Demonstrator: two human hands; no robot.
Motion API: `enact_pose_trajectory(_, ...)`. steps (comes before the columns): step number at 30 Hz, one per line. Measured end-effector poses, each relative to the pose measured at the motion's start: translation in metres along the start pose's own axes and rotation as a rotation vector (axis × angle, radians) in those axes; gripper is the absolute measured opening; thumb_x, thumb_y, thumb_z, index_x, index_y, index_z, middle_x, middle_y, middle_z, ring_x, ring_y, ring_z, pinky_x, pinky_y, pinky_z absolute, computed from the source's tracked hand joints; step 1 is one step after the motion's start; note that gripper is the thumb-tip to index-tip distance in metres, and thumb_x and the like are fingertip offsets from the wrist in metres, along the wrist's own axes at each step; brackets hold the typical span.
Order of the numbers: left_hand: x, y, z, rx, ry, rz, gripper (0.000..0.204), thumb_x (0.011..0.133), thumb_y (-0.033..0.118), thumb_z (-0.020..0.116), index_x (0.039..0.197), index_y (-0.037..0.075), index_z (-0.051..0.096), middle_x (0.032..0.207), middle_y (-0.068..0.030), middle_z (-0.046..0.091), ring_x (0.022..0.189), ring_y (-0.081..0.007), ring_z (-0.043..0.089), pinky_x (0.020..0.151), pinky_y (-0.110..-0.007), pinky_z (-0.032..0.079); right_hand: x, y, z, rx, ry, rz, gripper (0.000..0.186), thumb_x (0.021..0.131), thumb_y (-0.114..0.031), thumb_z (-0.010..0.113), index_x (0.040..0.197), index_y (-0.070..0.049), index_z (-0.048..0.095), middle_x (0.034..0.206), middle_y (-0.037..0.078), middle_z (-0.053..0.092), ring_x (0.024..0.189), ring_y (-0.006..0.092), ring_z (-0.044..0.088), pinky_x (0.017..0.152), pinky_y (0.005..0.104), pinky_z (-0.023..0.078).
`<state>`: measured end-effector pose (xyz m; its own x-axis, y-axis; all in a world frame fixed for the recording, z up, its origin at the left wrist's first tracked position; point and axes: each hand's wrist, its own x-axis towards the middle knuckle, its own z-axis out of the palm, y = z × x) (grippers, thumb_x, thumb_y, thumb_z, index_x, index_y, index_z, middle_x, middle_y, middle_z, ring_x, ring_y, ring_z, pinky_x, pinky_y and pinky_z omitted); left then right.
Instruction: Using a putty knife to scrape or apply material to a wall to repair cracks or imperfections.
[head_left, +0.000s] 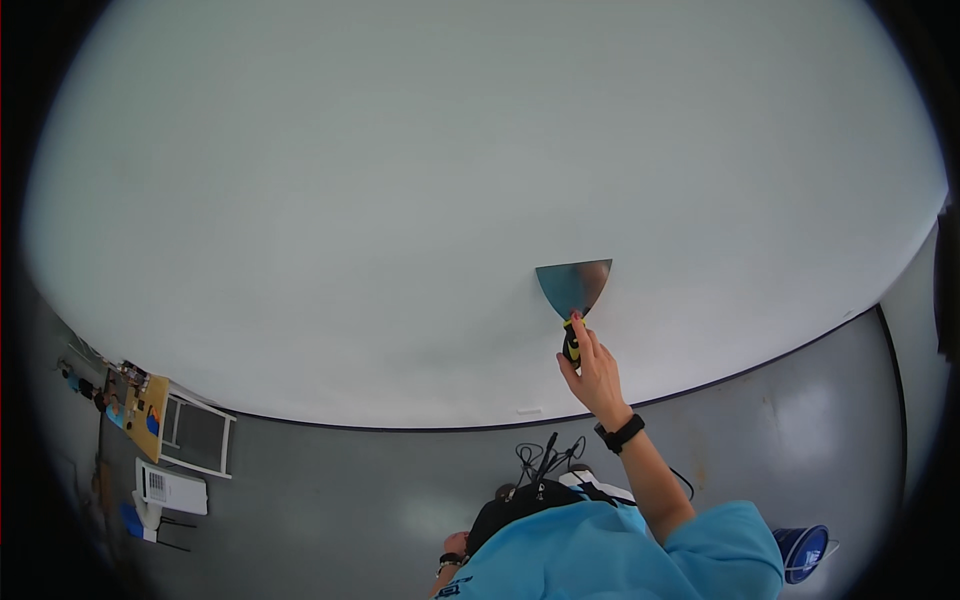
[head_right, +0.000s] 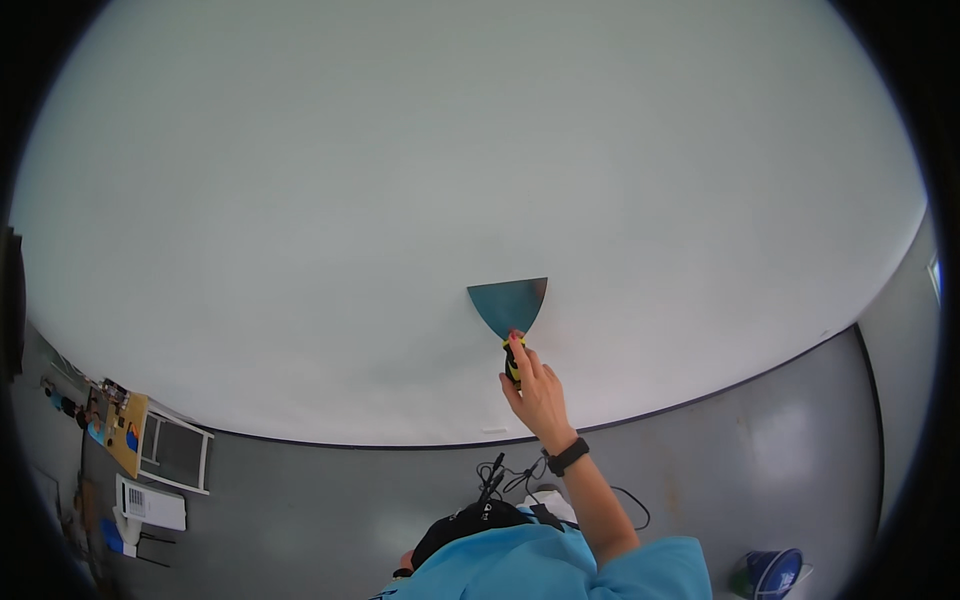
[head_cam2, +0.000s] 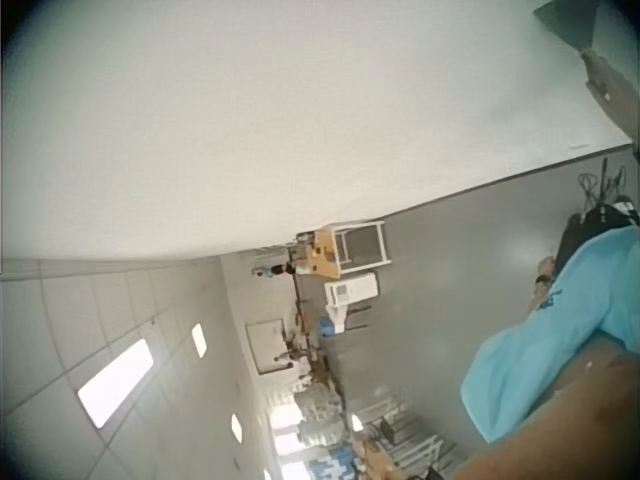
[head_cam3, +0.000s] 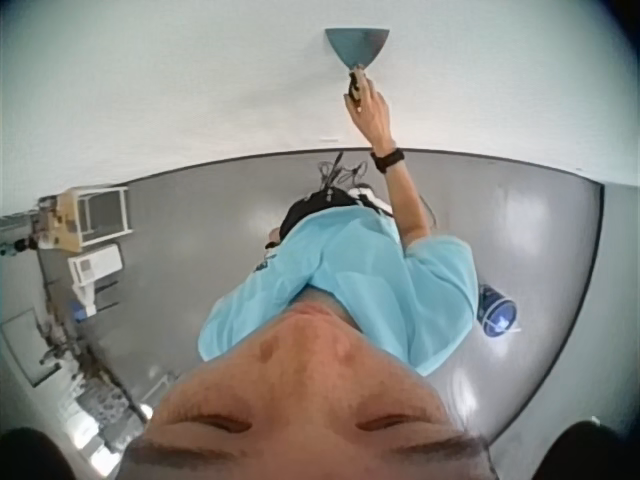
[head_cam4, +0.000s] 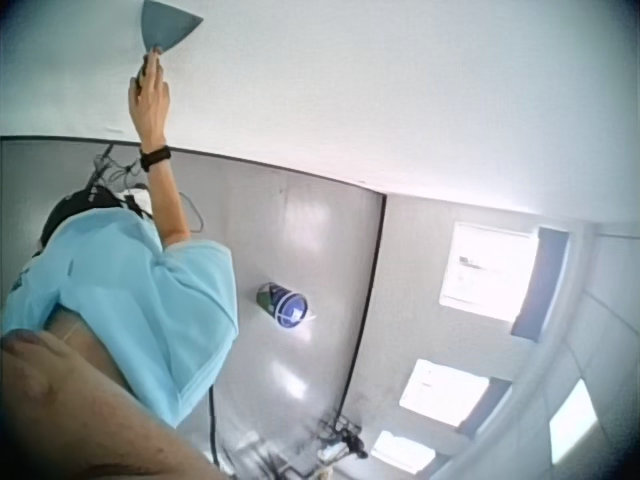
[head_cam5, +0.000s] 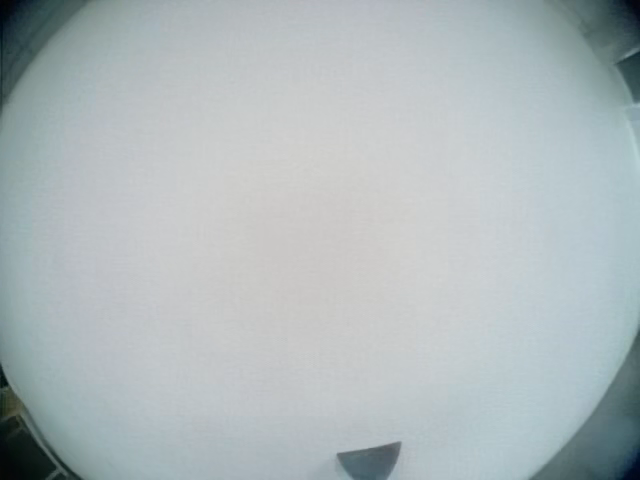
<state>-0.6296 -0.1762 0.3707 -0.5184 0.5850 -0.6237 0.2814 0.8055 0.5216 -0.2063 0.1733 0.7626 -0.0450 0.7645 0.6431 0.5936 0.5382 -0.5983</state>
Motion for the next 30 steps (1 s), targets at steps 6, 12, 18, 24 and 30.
enact_pose_trajectory(6,-0.017,0.063,-0.006,-0.004,-0.057,0.159,0.027,0.090,0.020,0.051,0.095,0.000,0.067,0.088,-0.0150,0.068,0.079,-0.0253,0.066,0.071,-0.036,0.052,-0.015,0.011,0.022,0.006,0.067,0.049,0.078,0.082,-0.008,0.067,0.144,-0.001,0.020,0.106,0.021,0.059,0.078,0.0329,0.063,0.065,0.0361,0.053)
enact_pose_trajectory(12,-0.059,0.097,-0.031,-0.304,0.001,-0.038,0.024,0.091,0.015,0.047,0.097,-0.002,0.063,0.087,-0.0153,0.067,0.075,-0.0238,0.066,0.063,-0.033,0.054,-0.013,0.000,0.035,0.142,0.086,0.094,0.081,0.082,-0.011,0.067,0.145,-0.002,0.017,0.106,0.018,0.058,0.081,0.0335,0.062,0.062,0.0368,0.052)
enact_pose_trajectory(18,-0.060,0.084,-0.029,0.121,-0.040,0.137,0.026,0.088,0.015,0.049,0.095,-0.001,0.067,0.087,-0.0147,0.069,0.078,-0.0242,0.066,0.069,-0.033,0.052,0.000,-0.004,0.041,0.139,0.109,0.080,0.082,0.081,-0.009,0.068,0.145,-0.001,0.017,0.104,0.018,0.055,0.073,0.0266,0.063,0.058,0.0316,0.053)
enact_pose_trajectory(24,-0.065,0.088,-0.045,0.193,-0.053,0.237,0.029,0.084,0.019,0.052,0.093,-0.001,0.071,0.089,-0.0139,0.070,0.082,-0.0240,0.066,0.075,-0.032,0.051,-0.011,-0.017,0.048,0.184,0.078,0.155,0.081,0.081,-0.010,0.069,0.145,-0.003,0.020,0.104,0.016,0.057,0.072,0.0252,0.061,0.059,0.0315,0.051)
enact_pose_trajectory(30,-0.109,0.150,-0.053,-0.005,0.019,0.029,0.029,0.084,0.018,0.051,0.096,0.000,0.070,0.090,-0.0115,0.070,0.083,-0.0232,0.066,0.078,-0.032,0.050,-0.042,-0.018,0.071,0.340,0.176,0.481,0.083,0.082,-0.011,0.069,0.146,-0.007,0.017,0.108,0.014,0.057,0.068,0.0206,0.057,0.058,0.0294,0.049)
